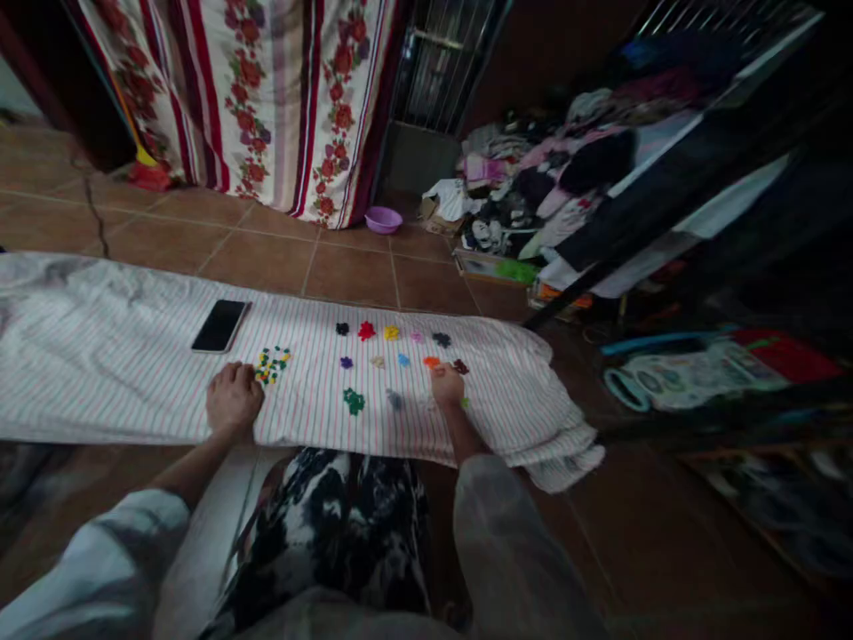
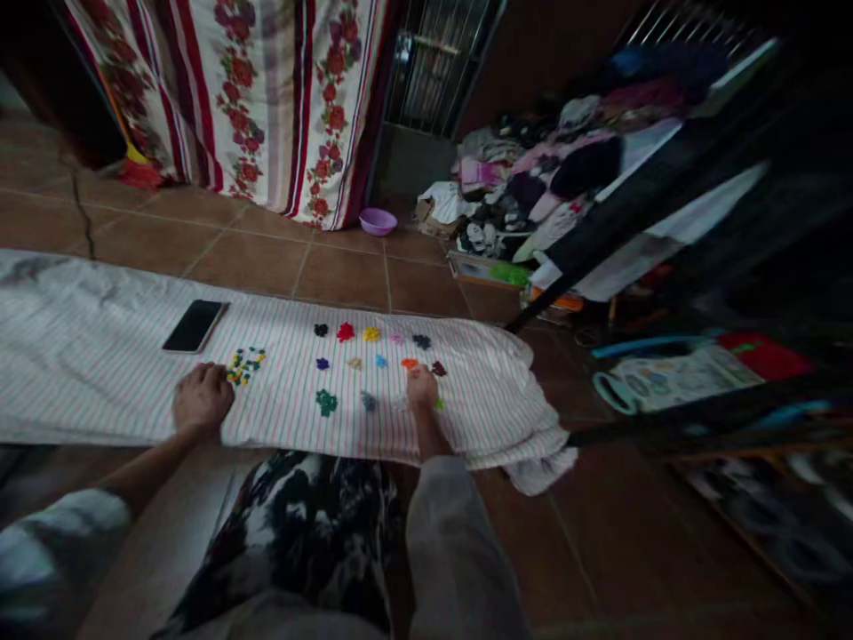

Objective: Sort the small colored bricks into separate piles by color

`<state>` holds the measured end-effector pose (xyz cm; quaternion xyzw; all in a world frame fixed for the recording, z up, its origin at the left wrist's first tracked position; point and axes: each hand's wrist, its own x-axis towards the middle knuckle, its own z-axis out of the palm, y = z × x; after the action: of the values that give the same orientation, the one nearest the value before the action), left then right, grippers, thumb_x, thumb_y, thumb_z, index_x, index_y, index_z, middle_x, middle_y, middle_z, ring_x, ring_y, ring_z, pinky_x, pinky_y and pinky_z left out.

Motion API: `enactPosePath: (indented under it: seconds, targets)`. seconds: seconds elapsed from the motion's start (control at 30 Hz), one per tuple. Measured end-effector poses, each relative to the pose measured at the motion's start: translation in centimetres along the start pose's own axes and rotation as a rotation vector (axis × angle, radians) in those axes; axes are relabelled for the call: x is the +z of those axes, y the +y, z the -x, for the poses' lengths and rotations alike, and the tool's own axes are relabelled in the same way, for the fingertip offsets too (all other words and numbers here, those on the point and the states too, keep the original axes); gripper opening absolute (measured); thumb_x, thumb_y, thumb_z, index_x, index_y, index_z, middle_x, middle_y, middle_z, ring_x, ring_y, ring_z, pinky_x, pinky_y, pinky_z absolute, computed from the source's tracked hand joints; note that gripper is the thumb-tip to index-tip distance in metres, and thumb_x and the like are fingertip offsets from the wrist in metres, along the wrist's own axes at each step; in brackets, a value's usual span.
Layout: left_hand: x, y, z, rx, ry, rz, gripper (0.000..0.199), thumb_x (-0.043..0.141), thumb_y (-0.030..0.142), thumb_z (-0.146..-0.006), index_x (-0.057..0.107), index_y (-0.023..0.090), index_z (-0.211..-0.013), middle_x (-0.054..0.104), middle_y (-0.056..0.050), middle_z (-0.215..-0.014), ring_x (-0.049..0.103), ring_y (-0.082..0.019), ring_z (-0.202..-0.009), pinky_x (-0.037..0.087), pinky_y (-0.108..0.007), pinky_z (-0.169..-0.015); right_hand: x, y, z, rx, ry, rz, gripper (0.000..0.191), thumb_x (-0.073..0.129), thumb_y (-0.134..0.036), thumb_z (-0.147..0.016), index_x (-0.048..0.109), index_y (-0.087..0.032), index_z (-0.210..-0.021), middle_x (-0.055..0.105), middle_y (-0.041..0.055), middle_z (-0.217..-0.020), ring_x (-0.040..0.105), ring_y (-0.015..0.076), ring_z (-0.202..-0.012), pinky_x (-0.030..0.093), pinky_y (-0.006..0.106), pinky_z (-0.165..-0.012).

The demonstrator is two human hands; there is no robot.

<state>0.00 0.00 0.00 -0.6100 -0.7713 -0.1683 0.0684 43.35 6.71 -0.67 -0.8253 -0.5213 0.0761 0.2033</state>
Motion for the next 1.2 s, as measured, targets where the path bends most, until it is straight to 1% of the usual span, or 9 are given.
enactPosePath:
  seconds: [0.13, 0.37, 0.63, 0.77, 0.87, 0.97, 1.03, 1.13, 1.2]
  targets:
    - [0.2, -0.1, 0.0, 0.012, 0.010, 0.018, 0.031, 0.043, 0.024, -0.087, 0.063, 0.014, -0.110, 0.061, -0.013, -0.117, 0.056, -0.028, -0.107, 0.041, -0.041, -0.093, 0.0, 0.0, 0.2, -0.007, 0.011, 0.000, 0.032, 0.039, -0.016, -0.086, 0.070, -0.012, -0.095, 0.071, 0.0107, -0.088, 0.063, 0.0188, -0.077, 0.035, 0.024, -0.065]
    - [0.9, -0.5, 0.1, 0.019, 0.052, 0.051, 0.033, 0.045, 0.025, -0.086, 0.062, 0.013, -0.112, 0.059, -0.015, -0.123, 0.054, -0.030, -0.111, 0.039, -0.043, -0.096, 0.2, 0.1, 0.2, -0.044, 0.039, -0.020, 0.031, 0.041, -0.015, -0.082, 0.070, -0.012, -0.091, 0.071, 0.0100, -0.086, 0.062, 0.0177, -0.075, 0.038, 0.025, -0.067]
    - [1.0, -0.7, 0.0, 0.028, 0.080, 0.066, 0.030, 0.047, 0.023, -0.085, 0.063, 0.014, -0.109, 0.061, -0.015, -0.118, 0.055, -0.030, -0.108, 0.040, -0.044, -0.094, 0.5, 0.3, 0.3, -0.084, 0.097, -0.042, 0.027, 0.043, -0.016, -0.075, 0.068, -0.013, -0.086, 0.070, 0.0099, -0.083, 0.061, 0.0194, -0.078, 0.042, 0.026, -0.071]
    - [1.0, -0.8, 0.1, 0.029, 0.084, 0.064, 0.029, 0.049, 0.021, -0.085, 0.063, 0.014, -0.109, 0.061, -0.015, -0.119, 0.054, -0.030, -0.110, 0.040, -0.043, -0.095, 0.6, 0.2, 0.6, -0.104, 0.132, -0.061, 0.025, 0.045, -0.017, -0.072, 0.067, -0.014, -0.084, 0.068, 0.0103, -0.082, 0.059, 0.0196, -0.079, 0.043, 0.027, -0.073]
    - [1.2, -0.9, 0.1, 0.026, 0.093, 0.066, 0.028, 0.049, 0.021, -0.085, 0.063, 0.015, -0.108, 0.061, -0.014, -0.119, 0.054, -0.030, -0.110, 0.040, -0.043, -0.095, 0.8, -0.2, 1.0, -0.151, 0.202, -0.094, 0.026, 0.042, -0.018, -0.072, 0.065, -0.014, -0.084, 0.066, 0.0112, -0.082, 0.058, 0.0214, -0.081, 0.043, 0.030, -0.075]
    - [1.4, -1.1, 0.1, 0.029, 0.109, 0.072, 0.026, 0.049, 0.020, -0.086, 0.064, 0.016, -0.107, 0.061, -0.013, -0.118, 0.054, -0.029, -0.109, 0.040, -0.043, -0.095, 1.0, -1.2, 1.6, -0.243, 0.269, -0.148, 0.027, 0.040, -0.019, -0.075, 0.065, -0.015, -0.085, 0.065, 0.0113, -0.082, 0.057, 0.0224, -0.083, 0.045, 0.032, -0.077]
    - [1.5, -1.2, 0.1, 0.032, 0.115, 0.080, 0.026, 0.048, 0.020, -0.086, 0.063, 0.016, -0.107, 0.061, -0.013, -0.119, 0.054, -0.029, -0.110, 0.039, -0.043, -0.096, 1.2, -2.3, 2.0, -0.302, 0.280, -0.182, 0.028, 0.038, -0.020, -0.077, 0.065, -0.016, -0.086, 0.065, 0.0114, -0.085, 0.057, 0.0223, -0.085, 0.045, 0.033, -0.079]
    - [1.4, -1.2, 0.1, 0.029, 0.111, 0.087, 0.025, 0.049, 0.019, -0.086, 0.063, 0.016, -0.107, 0.061, -0.014, -0.120, 0.053, -0.030, -0.111, 0.038, -0.043, -0.097, 1.4, -4.7, 3.1, -0.394, 0.260, -0.244, 0.027, 0.039, -0.020, -0.079, 0.065, -0.017, -0.086, 0.066, 0.0109, -0.088, 0.058, 0.0220, -0.088, 0.046, 0.033, -0.083]
    - [1.3, -1.2, 0.1, 0.027, 0.105, 0.083, 0.025, 0.049, 0.019, -0.086, 0.063, 0.016, -0.106, 0.061, -0.013, -0.119, 0.053, -0.030, -0.110, 0.038, -0.043, -0.097, 1.7, -6.7, 4.1, -0.462, 0.203, -0.299, 0.027, 0.040, -0.021, -0.080, 0.065, -0.017, -0.088, 0.066, 0.0105, -0.087, 0.058, 0.0216, -0.087, 0.047, 0.033, -0.083]
